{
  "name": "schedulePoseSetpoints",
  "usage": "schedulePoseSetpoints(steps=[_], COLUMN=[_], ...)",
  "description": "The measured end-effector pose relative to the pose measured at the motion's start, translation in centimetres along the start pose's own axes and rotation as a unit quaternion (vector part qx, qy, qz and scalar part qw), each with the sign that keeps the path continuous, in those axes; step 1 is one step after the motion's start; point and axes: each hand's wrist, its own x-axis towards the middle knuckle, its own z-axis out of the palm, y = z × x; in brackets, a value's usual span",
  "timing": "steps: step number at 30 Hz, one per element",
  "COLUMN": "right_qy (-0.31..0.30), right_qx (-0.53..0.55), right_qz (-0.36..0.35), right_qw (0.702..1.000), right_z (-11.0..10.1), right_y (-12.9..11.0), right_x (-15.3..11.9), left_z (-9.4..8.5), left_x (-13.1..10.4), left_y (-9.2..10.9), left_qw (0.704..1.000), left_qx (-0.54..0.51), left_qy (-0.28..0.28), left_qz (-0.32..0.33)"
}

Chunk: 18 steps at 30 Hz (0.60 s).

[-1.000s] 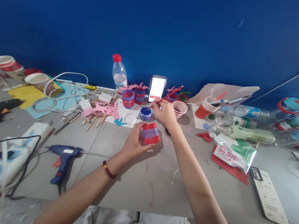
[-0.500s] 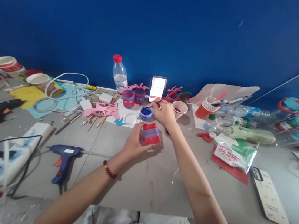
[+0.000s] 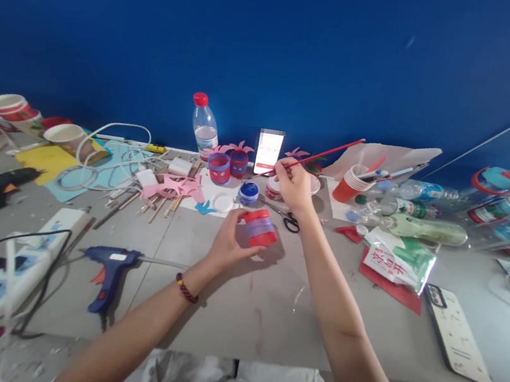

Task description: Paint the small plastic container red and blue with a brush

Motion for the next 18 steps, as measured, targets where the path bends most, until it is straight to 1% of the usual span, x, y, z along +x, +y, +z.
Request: schedulePoseSetpoints(steps=[3,6,11,15,18], right_qy=[0.018,0.024,0.042,0.08,0.11], right_qx=[0.079,0.144,0.197,0.203,0.149], right_qz=[0.017,0.035,0.023,-0.002,-0.035], right_qw=[0.997,0.989,0.979,0.976,0.982], right_z=[-1.0,-2.4,-5.0,-5.9,-5.8], right_y=[-0.3,-0.3,-0.5,-0.3,0.4], right_x=[0.1,0.0,-1.1,-3.5,-6.6], left_z=[-0.1,-0.3,-0.3,-0.3,-0.4], left_x=[0.1,0.1,-0.1,-0.2,-0.1], left_y=[-0.3,-0.3,0.1,-0.1,-0.2], left_qw=[1.0,0.998,0.997,0.997,0.997], left_qx=[0.016,0.049,0.069,0.06,0.053], left_qy=[0.015,0.023,0.038,0.047,0.054], left_qz=[0.014,0.015,0.006,0.007,0.035])
